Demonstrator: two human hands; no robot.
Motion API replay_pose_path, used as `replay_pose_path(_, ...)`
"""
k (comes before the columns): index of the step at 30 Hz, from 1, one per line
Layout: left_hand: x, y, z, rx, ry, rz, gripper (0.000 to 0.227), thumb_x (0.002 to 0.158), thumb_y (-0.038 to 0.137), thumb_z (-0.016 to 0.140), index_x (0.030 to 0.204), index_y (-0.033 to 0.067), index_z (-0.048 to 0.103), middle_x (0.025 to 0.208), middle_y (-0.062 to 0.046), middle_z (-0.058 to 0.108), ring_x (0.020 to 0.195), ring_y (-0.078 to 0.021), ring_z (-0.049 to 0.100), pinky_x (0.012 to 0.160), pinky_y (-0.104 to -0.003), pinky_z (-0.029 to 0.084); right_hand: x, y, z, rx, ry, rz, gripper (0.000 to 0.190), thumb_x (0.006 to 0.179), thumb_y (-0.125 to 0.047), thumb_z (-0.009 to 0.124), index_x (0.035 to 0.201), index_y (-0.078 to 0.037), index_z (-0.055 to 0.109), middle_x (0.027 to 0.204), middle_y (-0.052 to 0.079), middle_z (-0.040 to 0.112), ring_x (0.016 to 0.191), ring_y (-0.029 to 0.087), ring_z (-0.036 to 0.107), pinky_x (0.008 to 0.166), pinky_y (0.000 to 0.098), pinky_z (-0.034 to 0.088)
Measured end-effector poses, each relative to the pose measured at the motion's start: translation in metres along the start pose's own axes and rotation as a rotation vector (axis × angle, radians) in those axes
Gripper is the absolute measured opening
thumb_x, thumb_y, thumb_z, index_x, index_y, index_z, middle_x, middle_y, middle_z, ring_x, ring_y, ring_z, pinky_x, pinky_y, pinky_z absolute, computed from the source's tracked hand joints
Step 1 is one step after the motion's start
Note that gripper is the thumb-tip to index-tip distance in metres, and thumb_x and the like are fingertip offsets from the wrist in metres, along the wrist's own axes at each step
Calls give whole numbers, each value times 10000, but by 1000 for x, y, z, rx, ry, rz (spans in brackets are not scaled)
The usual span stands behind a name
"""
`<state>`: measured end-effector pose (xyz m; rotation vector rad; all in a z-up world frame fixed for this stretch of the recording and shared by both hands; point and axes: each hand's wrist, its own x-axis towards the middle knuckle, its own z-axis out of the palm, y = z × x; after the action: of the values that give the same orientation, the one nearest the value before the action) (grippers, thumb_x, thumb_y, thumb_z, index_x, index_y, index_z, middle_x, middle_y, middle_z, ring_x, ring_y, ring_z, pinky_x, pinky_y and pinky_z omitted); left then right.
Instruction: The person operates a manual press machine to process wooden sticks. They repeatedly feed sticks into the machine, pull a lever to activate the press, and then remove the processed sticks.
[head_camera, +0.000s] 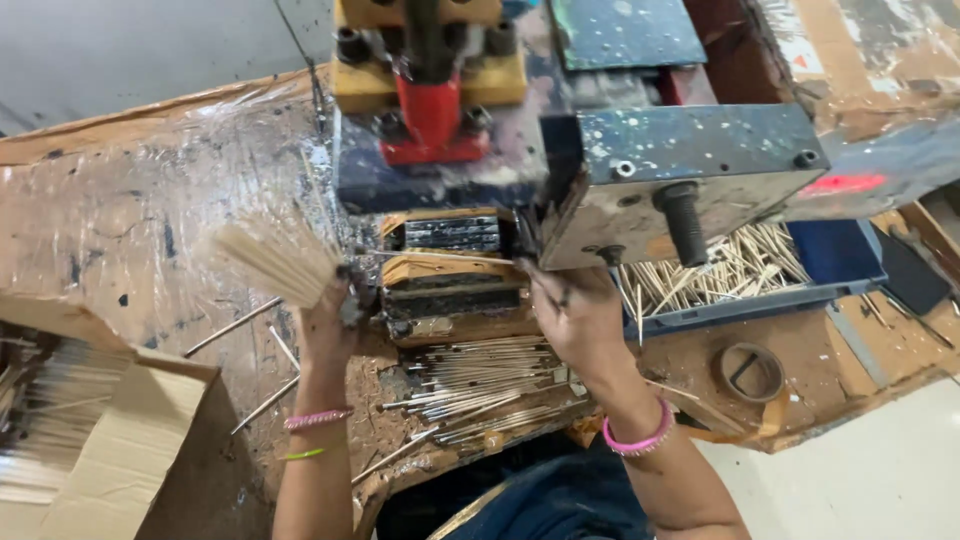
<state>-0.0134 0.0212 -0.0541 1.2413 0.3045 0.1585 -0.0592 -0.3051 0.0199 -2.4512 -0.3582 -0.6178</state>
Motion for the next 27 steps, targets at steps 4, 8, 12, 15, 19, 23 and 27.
replay_pose_path(4,-5,-46,-60,-155,-45,-8,313,921,-12,613,1225,-12,535,1069,-142,616,886,-252,648,709,-385,595,-44,53,-37,81,242,85,179,925,-39,716,1096,7,739,975,155,718,829,253,693,715,359,558)
replay_pose_path(8,-30,-22,-34,-206,-379,145,159,958,-52,580,1115,-34,569,901,-133,642,767,-227,677,593,-309,571,-60,76,-46,-110,149,287,304,883,-47,730,1183,-3,711,1061,194,724,895,282,715,783,372,575)
replay_pose_path(12,-46,-4,16,408,-849,391,102,850,-60,698,817,22,646,914,-88,757,565,-126,613,421,-257,486,-57,48,-13,606,-59,51,286,911,-46,711,1193,-36,662,1217,154,737,1040,217,734,970,339,572)
replay_pose_path(15,-43,11,24,497,-944,243,165,849,-8,780,998,12,712,713,-73,698,544,-144,594,471,-272,483,-40,16,-1,1077,-185,465,217,945,-56,723,1157,-28,689,1099,126,738,960,158,702,822,295,580)
replay_pose_path(19,-12,15,-9,102,-679,328,253,876,1,694,1115,20,613,961,-60,634,814,-121,604,636,-268,539,-12,17,12,857,-132,281,211,978,-24,714,1187,-46,698,1126,128,758,1038,165,704,923,287,576)
replay_pose_path(23,7,57,6,-35,-395,265,211,891,36,686,1095,47,632,930,-55,657,787,-140,645,647,-277,569,34,-22,11,334,-119,-227,365,912,26,707,1252,-104,683,1269,104,714,1220,282,644,955,342,560)
replay_pose_path(27,56,41,19,75,-213,358,157,913,56,683,1060,4,663,959,-31,628,848,-122,631,671,-269,580,73,-12,58,-169,-4,-366,607,830,233,516,1316,-92,678,1366,106,685,1351,329,554,1136,469,433)
